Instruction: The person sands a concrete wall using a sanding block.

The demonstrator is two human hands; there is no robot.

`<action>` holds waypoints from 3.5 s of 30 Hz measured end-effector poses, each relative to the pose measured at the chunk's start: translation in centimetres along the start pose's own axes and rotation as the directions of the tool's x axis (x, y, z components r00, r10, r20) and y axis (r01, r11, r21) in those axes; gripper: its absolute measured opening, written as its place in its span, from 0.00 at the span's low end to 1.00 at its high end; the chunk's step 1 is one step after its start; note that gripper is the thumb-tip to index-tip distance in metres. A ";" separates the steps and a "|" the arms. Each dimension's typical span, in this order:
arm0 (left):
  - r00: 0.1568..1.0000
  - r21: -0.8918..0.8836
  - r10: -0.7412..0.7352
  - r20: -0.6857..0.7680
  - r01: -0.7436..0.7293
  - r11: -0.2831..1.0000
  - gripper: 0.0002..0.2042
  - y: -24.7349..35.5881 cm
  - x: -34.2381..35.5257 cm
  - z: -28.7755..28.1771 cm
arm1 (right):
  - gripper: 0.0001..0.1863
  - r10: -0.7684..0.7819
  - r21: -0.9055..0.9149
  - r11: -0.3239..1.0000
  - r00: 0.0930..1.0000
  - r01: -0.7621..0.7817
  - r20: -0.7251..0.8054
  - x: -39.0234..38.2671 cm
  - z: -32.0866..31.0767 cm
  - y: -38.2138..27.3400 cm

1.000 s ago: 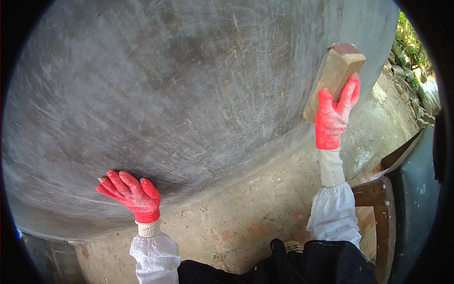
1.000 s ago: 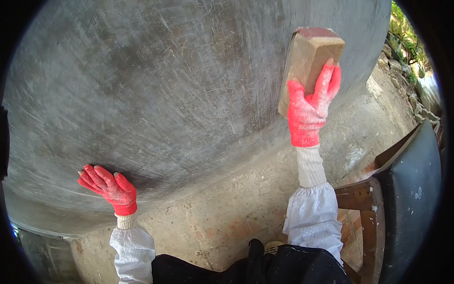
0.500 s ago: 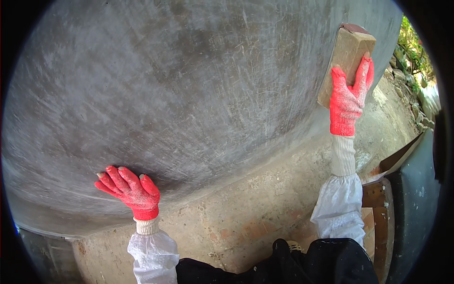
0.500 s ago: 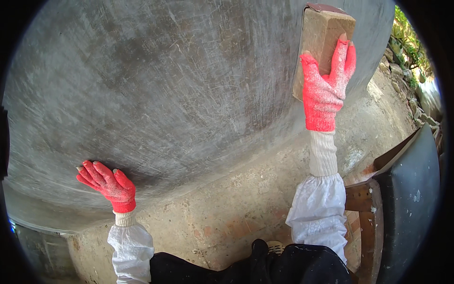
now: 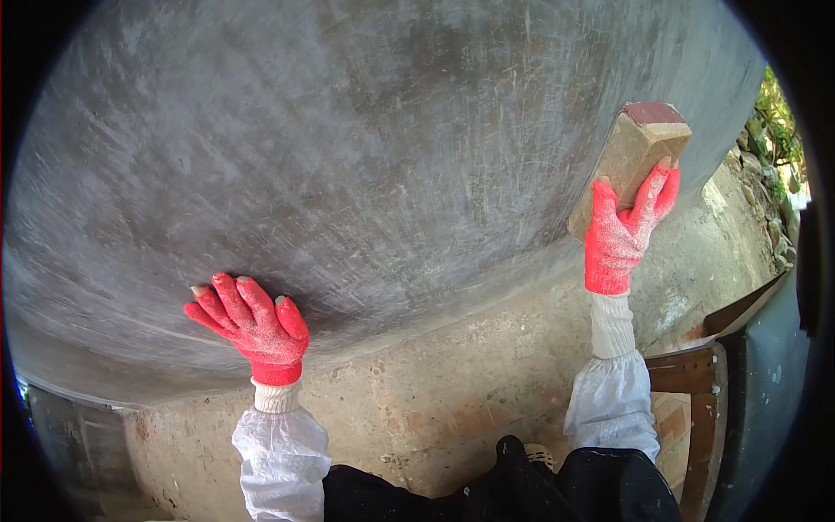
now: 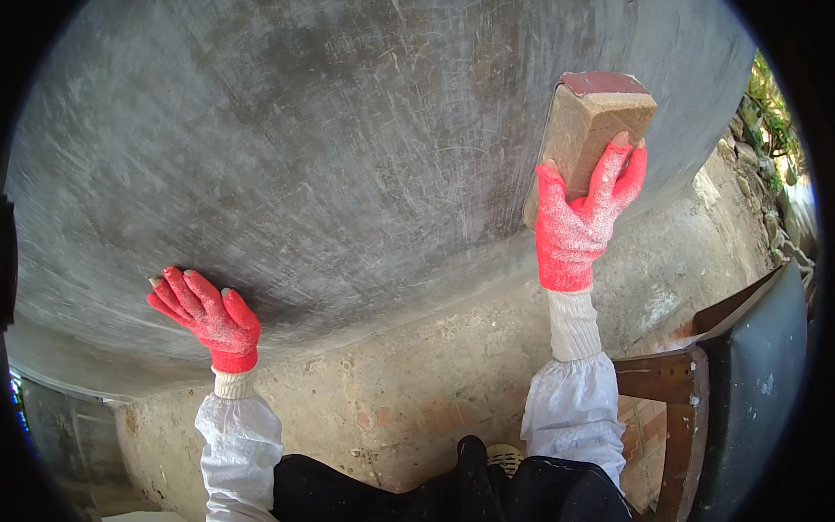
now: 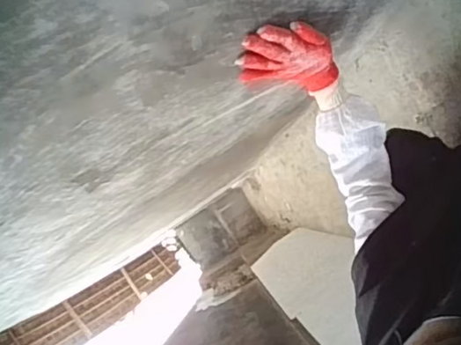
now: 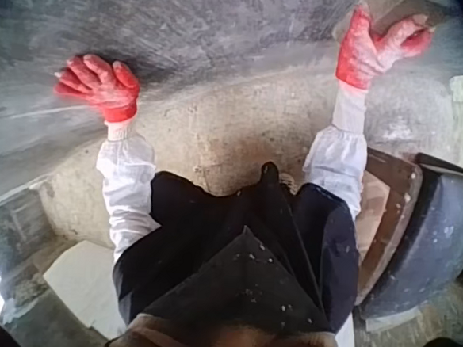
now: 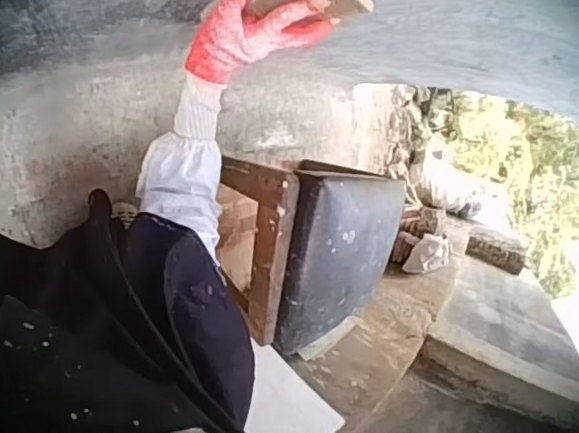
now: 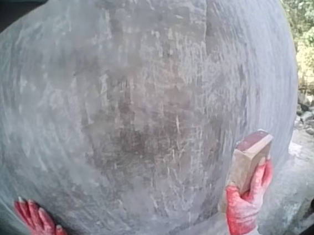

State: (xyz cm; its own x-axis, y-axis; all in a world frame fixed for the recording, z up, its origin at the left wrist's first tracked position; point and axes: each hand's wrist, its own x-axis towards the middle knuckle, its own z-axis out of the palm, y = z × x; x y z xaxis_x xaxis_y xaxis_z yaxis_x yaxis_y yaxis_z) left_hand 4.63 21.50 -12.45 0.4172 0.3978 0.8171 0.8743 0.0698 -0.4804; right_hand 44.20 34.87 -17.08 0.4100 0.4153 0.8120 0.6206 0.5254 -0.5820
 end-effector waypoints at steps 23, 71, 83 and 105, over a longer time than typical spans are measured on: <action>1.000 -0.030 -0.005 -0.014 0.005 1.000 0.30 0.5 0.2 0.5 | 0.62 0.202 0.126 0.964 0.951 -0.235 0.233 -19.5 0.2 3.3; 0.996 -0.108 -0.084 -0.028 0.081 0.991 0.28 0.3 -0.8 0.9 | 0.56 0.149 0.161 0.944 0.807 -0.289 0.572 -23.6 2.8 -5.3; 0.984 -0.597 -0.146 0.099 0.176 0.783 0.34 6.6 -6.8 -4.1 | 0.48 -0.183 0.165 0.980 0.811 0.108 0.555 -26.5 2.5 -4.9; -0.157 -0.575 -0.769 0.620 0.577 -0.581 0.27 20.5 -5.1 0.5 | 0.26 -0.247 0.272 0.962 0.482 0.018 0.841 -13.7 -1.0 -16.8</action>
State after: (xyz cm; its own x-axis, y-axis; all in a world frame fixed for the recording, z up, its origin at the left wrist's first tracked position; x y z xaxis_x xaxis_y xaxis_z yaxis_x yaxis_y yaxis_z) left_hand 20.27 21.38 -26.67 -0.8915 0.4509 0.0439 -0.1244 -0.3368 0.9333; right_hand 28.82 19.62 -18.35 -0.5177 0.6948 0.4993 0.4228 0.7151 -0.5566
